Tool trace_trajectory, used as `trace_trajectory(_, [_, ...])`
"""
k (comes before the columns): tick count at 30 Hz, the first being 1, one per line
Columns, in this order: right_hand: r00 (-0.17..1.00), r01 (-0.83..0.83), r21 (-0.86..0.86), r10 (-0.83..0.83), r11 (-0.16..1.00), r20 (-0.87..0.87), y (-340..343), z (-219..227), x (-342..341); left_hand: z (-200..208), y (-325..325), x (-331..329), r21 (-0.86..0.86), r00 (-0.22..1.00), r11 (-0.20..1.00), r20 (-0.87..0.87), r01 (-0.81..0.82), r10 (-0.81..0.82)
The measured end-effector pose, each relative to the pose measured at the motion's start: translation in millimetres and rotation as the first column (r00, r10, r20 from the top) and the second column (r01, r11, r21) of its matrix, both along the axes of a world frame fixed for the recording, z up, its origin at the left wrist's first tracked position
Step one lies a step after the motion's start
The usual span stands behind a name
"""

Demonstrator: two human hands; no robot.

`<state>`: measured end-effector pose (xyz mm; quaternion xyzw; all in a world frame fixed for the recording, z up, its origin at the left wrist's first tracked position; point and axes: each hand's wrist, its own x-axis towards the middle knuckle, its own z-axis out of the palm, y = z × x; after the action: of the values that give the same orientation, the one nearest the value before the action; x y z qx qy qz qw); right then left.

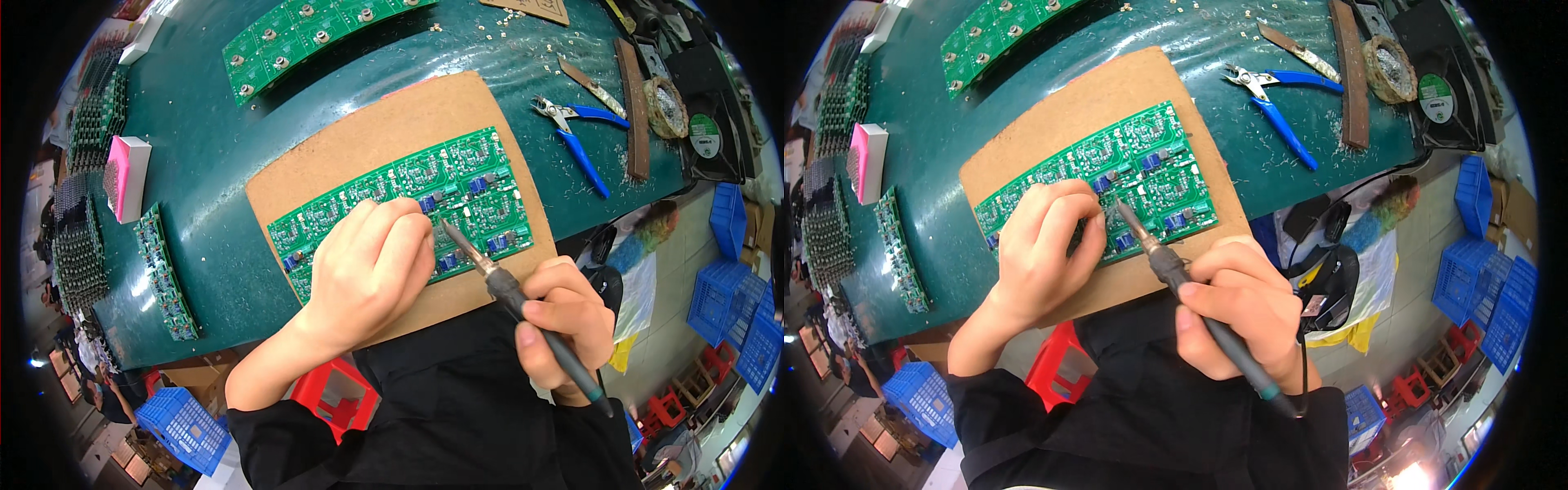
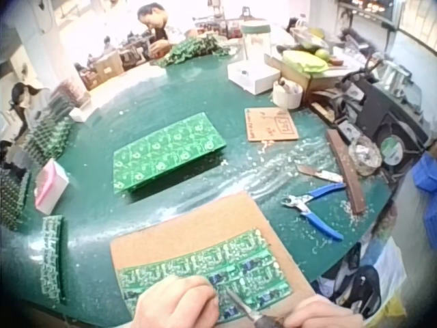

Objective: The person assembles circuit boards by inserting components into holes on the board by hand and soldering the connections using a soldering iron.

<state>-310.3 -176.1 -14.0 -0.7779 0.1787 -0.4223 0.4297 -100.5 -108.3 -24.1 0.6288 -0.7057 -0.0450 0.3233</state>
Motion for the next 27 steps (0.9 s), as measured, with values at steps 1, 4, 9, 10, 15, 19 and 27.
trace_trajectory(1, [1.000,-0.005,0.024,0.005,1.000,0.013,-0.5,1.2,-3.4,-1.3,0.7,-0.3,0.002,1.000,1.000,0.003,-0.004,0.004])
trace_trajectory(4, [1.000,-0.018,0.050,0.017,0.999,0.019,-2.8,-1.3,-2.4,-4.4,0.4,-3.3,-0.044,0.996,0.999,0.088,-0.002,0.006])
trace_trajectory(9, [0.997,-0.059,0.032,0.058,0.998,0.042,-8.1,-1.4,0.6,-2.8,-0.3,-10.0,-0.013,0.980,1.000,0.196,-0.024,0.026])
trace_trajectory(10, [0.997,-0.061,0.032,0.059,0.998,0.046,-8.6,-2.7,-1.0,-1.5,-0.2,-9.6,-0.013,0.979,1.000,0.200,-0.025,0.027])
trace_trajectory(15, [0.985,0.083,-0.006,-0.081,0.997,0.150,-14.7,-9.3,-16.4,14.0,1.3,-0.8,0.063,0.999,0.998,0.042,0.002,-0.005])
trace_trajectory(19, [0.987,0.090,-0.001,-0.089,0.996,0.130,-18.2,-8.5,-30.4,35.9,12.6,3.1,0.141,0.987,0.986,-0.117,-0.091,0.108])
trace_trajectory(27, [0.984,0.080,0.064,-0.089,0.995,0.157,-20.3,-7.9,-35.9,111.7,43.5,31.3,-0.356,0.703,0.884,-0.709,-0.303,-0.045])
